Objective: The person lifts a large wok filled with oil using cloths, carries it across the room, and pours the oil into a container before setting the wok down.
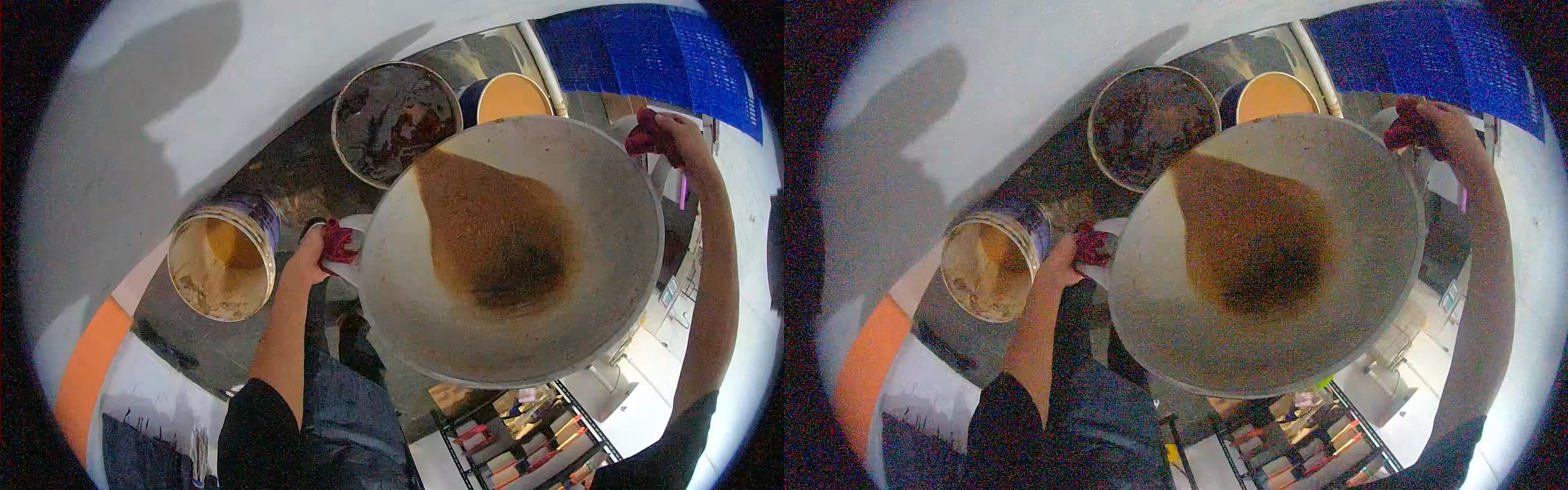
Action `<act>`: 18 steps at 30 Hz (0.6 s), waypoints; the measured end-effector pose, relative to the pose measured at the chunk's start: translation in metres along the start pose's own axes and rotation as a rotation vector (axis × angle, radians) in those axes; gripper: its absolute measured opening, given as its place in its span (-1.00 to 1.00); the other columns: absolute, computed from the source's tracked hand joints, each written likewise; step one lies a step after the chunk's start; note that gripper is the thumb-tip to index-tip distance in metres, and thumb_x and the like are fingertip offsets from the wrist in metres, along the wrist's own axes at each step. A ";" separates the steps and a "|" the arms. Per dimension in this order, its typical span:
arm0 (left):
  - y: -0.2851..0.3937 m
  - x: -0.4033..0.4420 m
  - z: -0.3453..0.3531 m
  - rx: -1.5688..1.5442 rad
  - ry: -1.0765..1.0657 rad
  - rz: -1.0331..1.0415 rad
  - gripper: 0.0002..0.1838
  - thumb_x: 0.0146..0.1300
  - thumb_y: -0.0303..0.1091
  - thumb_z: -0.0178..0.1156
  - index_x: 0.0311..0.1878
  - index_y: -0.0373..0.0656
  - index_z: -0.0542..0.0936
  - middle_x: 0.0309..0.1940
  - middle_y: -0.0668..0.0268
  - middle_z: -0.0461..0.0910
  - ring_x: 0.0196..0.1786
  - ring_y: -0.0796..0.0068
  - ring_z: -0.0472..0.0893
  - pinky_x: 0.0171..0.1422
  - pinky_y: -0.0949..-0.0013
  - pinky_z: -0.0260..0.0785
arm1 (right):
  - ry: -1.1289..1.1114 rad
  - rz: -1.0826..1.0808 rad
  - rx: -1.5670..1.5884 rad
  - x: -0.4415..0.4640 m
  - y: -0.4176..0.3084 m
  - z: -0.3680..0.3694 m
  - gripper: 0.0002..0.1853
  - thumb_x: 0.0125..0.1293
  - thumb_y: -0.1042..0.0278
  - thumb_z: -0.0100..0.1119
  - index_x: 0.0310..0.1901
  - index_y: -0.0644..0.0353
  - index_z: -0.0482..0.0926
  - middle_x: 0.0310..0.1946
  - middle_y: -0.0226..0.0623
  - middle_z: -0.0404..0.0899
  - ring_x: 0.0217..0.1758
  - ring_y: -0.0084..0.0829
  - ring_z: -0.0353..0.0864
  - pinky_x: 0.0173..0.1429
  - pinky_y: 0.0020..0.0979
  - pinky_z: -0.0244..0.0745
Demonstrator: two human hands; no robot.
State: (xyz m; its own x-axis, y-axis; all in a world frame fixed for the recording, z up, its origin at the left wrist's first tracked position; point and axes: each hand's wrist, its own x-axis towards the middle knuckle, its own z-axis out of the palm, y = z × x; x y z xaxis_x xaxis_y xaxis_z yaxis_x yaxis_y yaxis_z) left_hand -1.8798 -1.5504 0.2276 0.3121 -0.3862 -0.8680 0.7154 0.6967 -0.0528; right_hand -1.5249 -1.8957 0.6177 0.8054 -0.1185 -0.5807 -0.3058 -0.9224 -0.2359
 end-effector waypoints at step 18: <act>-0.013 0.048 -0.018 0.070 0.007 -0.175 -0.63 0.35 -0.02 -0.10 -0.07 -0.07 0.54 -0.28 0.31 0.61 -0.33 0.10 0.63 -0.18 0.05 0.51 | 0.158 -0.062 -0.584 0.050 -0.006 -0.013 -0.47 0.25 0.07 0.14 0.10 0.34 0.45 -0.06 0.05 0.55 0.05 -0.21 0.54 0.15 -0.30 0.41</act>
State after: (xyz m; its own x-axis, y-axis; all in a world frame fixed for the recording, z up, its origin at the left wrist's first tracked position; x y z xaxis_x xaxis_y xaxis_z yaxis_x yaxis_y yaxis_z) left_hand -1.8850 -1.5675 0.1775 0.1749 -0.4929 -0.8523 0.8002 0.5756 -0.1686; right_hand -1.4762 -1.9006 0.5998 0.8919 -0.0701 -0.4467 0.0371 -0.9732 0.2269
